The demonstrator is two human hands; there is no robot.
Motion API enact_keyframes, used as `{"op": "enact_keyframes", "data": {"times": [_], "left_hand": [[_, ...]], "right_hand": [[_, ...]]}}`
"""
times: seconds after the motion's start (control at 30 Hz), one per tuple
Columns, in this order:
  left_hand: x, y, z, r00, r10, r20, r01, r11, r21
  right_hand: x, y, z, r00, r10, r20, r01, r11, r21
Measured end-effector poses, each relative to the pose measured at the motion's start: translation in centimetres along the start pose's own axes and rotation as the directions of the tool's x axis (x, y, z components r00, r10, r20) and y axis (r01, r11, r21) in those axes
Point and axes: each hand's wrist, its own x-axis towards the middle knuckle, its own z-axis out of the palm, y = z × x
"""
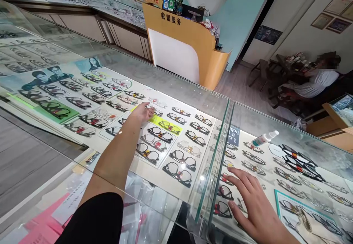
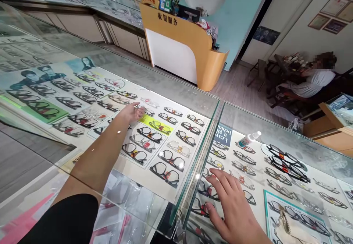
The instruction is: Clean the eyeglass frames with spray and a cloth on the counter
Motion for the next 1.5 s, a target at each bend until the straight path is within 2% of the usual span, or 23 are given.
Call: {"op": "enact_keyframes", "data": {"times": [0.17, 0.27, 0.33, 0.4, 0.5, 0.57, 0.63, 0.7, 0.73, 0.83, 0.9, 1.07, 1.3, 1.5], "left_hand": [[0.1, 0.8, 0.9, 0.994, 0.019, -0.106, 0.002, 0.981, 0.195], [-0.2, 1.1, 1.2, 0.982, 0.102, -0.158, -0.04, 0.935, 0.353], [-0.5, 1.0, 1.3, 0.96, 0.2, -0.194, -0.082, 0.868, 0.489], [-0.7, 0.6, 1.3, 0.909, 0.351, -0.225, -0.137, 0.761, 0.634], [-1.0, -0.8, 1.3, 0.773, 0.599, -0.21, -0.208, 0.551, 0.808], [-1.1, -1.9, 1.4, 0.687, 0.716, -0.128, -0.202, 0.357, 0.912], [-0.9, -2.9, 1.6, 0.641, 0.767, -0.018, -0.144, 0.143, 0.979], [-0.6, -3.5, 1.7, 0.647, 0.76, 0.056, -0.045, -0.036, 0.998], [-0.3, -3.6, 1.7, 0.663, 0.745, 0.066, 0.002, -0.09, 0.996], [0.6, -3.8, 1.6, 0.712, 0.701, 0.044, 0.118, -0.181, 0.976], [1.2, -3.8, 1.4, 0.725, 0.688, 0.038, 0.153, -0.214, 0.965], [1.6, -3.9, 1.1, 0.723, 0.689, 0.053, 0.162, -0.244, 0.956], [1.3, -3.8, 1.2, 0.733, 0.68, 0.034, 0.155, -0.216, 0.964], [-0.5, -4.0, 1.6, 0.728, 0.685, 0.034, 0.164, -0.221, 0.961]], "right_hand": [[0.4, -0.3, -0.4, 0.999, -0.026, -0.028, 0.025, 1.0, -0.003], [0.5, -0.5, -0.6, 0.999, -0.026, -0.029, 0.026, 1.0, 0.003], [0.5, -0.5, -0.6, 0.999, -0.026, -0.026, 0.027, 1.0, 0.011], [0.6, -0.5, -0.7, 0.999, -0.026, -0.021, 0.026, 1.0, 0.016], [0.7, -0.5, -0.7, 1.0, -0.02, -0.019, 0.021, 1.0, 0.018], [0.6, -0.5, -0.7, 1.0, -0.02, -0.024, 0.021, 1.0, 0.016], [0.6, -0.5, -0.7, 0.999, -0.022, -0.03, 0.022, 1.0, 0.012], [0.6, -0.5, -0.6, 0.999, -0.023, -0.032, 0.023, 1.0, 0.008], [0.6, -0.5, -0.6, 0.999, -0.023, -0.032, 0.023, 1.0, 0.006], [0.6, -0.5, -0.6, 0.999, -0.024, -0.028, 0.024, 1.0, 0.002], [0.7, -0.5, -0.7, 0.999, -0.022, -0.024, 0.022, 1.0, 0.002], [0.7, -0.6, -0.9, 0.999, -0.019, -0.038, 0.019, 1.0, 0.002], [0.7, -0.7, -1.0, 0.998, -0.034, -0.049, 0.034, 0.999, 0.002], [0.7, -0.8, -1.0, 1.0, 0.008, 0.004, -0.008, 1.0, 0.023]]}}
